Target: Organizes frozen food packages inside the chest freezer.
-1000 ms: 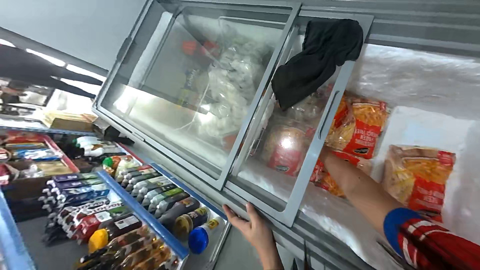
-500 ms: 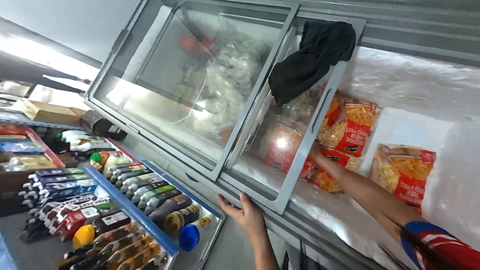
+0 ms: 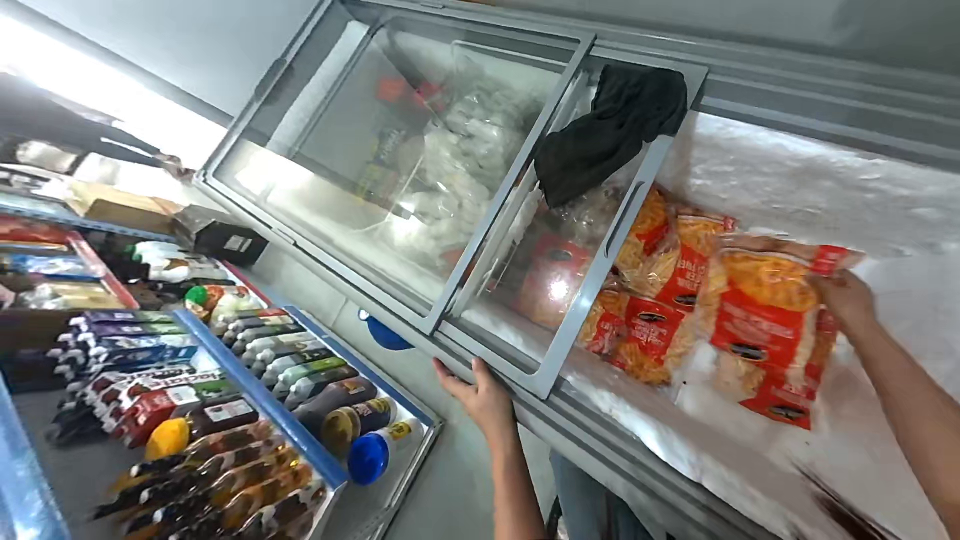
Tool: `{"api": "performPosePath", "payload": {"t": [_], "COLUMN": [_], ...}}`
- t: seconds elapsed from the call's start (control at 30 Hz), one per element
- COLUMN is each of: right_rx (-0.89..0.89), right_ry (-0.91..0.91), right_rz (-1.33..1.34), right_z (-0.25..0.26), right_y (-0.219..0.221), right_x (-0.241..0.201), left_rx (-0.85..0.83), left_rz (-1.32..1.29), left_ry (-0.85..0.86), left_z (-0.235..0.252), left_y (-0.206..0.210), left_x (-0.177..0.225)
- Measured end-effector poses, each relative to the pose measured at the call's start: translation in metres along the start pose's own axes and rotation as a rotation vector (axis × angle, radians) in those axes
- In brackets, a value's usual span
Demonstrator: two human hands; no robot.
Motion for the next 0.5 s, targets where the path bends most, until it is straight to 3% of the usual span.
{"api": "performPosePath", "payload": {"t": [0.13, 0.2, 0.27, 0.33, 0.5], "right_rx": [0.321, 0.351, 0.178, -0.114, -0.858], "right_ry": [0.188, 0.090, -0.105, -0.192, 0.047], "right_rz": [-0.180, -0.193, -0.197, -0.207, -0.025], "right_z": [0.015, 0.008, -0.001, -0.008, -0.042], "right_y": [-0.021, -0.004, 0.039, 0.106, 0.290], "right_x": [0.017, -0.007, -0.040, -0.068, -0.100], "left_rx": [0.004, 0.008, 0.005, 0.008, 0.028], "left_rz": [0.007, 0.010, 0.013, 0.012, -0.012], "left_ry": [0.009, -0.004, -0.012, -0.017, -0.037], "left_z": [0.002, 0.000, -0.002, -0.001, 0.003], "left_y": [-0.002, -0.002, -0.002, -0.003, -0.003], "left_x": [-0.002, -0.001, 0.001, 0.002, -0.007]}}
Point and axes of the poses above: each hand's wrist, its own z-axis towards the middle knuckle, its own y-axis out of the palm, x = y × z, the point moved 3 cm from there along z, towards the middle knuckle, and after that the axes turned 6 degrees about -y, right-handed, at the moved point
